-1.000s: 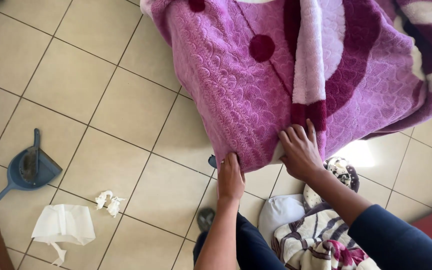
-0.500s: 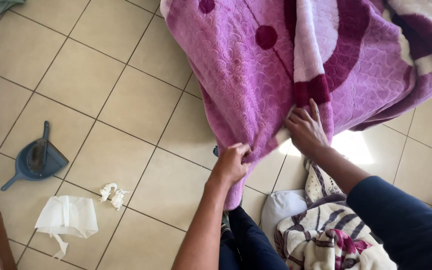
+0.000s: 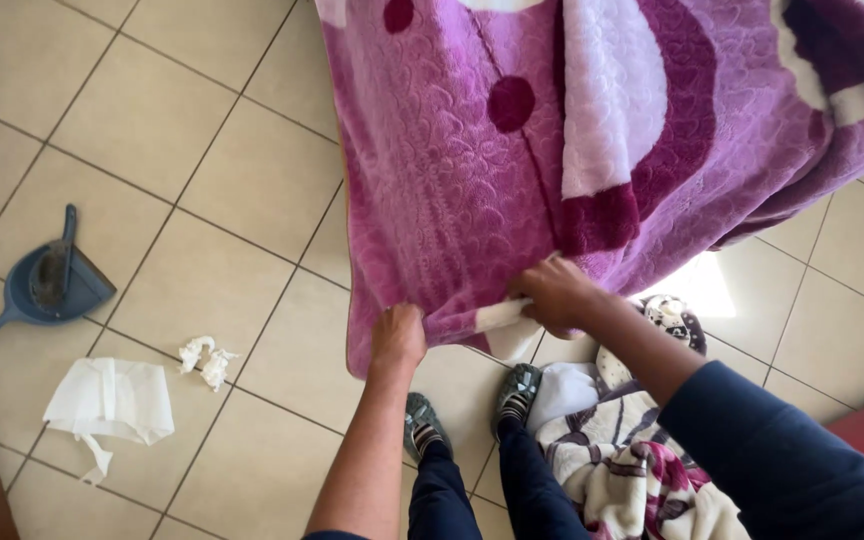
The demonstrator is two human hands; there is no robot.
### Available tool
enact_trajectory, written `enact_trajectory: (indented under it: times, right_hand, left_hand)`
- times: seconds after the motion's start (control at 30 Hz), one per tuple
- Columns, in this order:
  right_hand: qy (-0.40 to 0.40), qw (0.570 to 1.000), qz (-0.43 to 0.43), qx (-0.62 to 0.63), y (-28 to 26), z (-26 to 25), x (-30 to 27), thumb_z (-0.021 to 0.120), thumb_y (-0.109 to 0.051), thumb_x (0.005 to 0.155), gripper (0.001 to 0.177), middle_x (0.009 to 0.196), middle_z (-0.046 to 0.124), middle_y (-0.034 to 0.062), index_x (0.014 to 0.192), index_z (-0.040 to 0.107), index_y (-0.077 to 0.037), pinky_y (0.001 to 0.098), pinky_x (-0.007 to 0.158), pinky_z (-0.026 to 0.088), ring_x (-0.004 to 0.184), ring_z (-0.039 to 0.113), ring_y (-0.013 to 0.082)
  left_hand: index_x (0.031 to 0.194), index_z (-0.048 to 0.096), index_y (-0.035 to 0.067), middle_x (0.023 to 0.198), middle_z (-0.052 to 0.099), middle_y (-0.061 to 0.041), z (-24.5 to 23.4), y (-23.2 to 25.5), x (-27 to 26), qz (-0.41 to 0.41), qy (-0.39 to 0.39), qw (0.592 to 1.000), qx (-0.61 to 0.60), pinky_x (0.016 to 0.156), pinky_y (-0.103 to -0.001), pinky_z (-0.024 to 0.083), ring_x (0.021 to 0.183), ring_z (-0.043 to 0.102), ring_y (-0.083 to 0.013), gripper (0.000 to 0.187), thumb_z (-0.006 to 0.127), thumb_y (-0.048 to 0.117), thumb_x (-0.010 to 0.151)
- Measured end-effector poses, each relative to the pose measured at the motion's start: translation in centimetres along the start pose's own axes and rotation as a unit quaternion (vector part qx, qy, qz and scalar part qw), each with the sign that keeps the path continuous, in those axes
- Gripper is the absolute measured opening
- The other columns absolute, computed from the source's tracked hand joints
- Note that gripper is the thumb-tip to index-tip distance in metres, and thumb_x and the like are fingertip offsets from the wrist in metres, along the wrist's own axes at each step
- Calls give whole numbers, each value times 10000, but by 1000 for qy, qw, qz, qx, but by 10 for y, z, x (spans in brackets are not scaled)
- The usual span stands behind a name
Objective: Folding and smoothing blankets on a bed.
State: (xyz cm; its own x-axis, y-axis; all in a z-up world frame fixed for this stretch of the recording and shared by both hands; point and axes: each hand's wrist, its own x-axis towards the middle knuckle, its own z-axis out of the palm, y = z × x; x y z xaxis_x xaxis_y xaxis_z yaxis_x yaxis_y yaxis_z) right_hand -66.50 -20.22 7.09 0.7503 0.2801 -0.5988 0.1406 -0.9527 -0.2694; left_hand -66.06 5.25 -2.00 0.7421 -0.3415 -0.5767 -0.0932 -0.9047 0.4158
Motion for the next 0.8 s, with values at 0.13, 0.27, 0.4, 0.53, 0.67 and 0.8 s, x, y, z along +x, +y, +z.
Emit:
enact_trajectory:
  times: [0.13, 0.27, 0.4, 0.53, 0.67, 0.8]
  right_hand:
    - [-52, 997, 45, -19, 14, -17, -2, 761, -146, 868, 234, 1038, 788, 79, 1102, 764, -132, 353, 815, 609, 868, 759, 206]
    - [135, 986, 32, 87, 27, -14, -7, 711, -119, 903, 308, 1083, 753, 138, 1209, 730, -93, 385, 845, 632, 941, 724, 246]
    - [524, 838, 3, -150, 44, -52, -5, 842, -320, 747, 610, 1105, 707, 197, 1214, 623, 4, 518, 971, 555, 1074, 667, 346]
    - [547, 803, 150, -183, 116, -47, 17, 827, -596, 521, 1047, 1129, 704, 247, 1302, 611, 68, 469, 755, 543, 949, 666, 393]
    - [401, 866, 254, 158, 142, -54, -24, 726, -105, 854, 339, 1091, 729, 211, 1169, 696, 17, 463, 945, 549, 972, 716, 334]
    - [402, 827, 344, 191, 244, 2, -95, 674, -84, 931, 219, 1049, 740, 236, 1128, 737, -13, 480, 930, 534, 961, 712, 361]
  left_hand:
    - [1086, 738, 37, 1249, 684, -206, 22, 18, 11, -16, 16, 1000, 18, 961, -479, 565, 1132, 684, -378, 192, 587, 7, 970]
    - [1302, 576, 11, 1378, 562, -201, 22, 54, 9, 16, 117, 990, -79, 1028, -501, 501, 1233, 593, -394, 536, 770, 52, 804]
    - [1449, 434, 21, 1388, 501, -258, -16, 107, 6, 93, 264, 934, -223, 1024, -510, 481, 1236, 553, -444, 820, 856, 103, 750]
    - [1496, 400, 44, 1410, 461, -255, -22, 139, 21, 97, 286, 929, -212, 1034, -525, 470, 1251, 543, -435, 884, 851, 87, 737]
    - [1523, 387, 69, 1413, 448, -217, -22, 153, 27, 47, 260, 954, -142, 1015, -549, 473, 1250, 555, -406, 882, 818, 65, 753]
    - [1545, 360, 57, 1414, 424, -214, -43, 173, 20, -23, 183, 981, -61, 977, -566, 466, 1246, 521, -420, 885, 786, 61, 770]
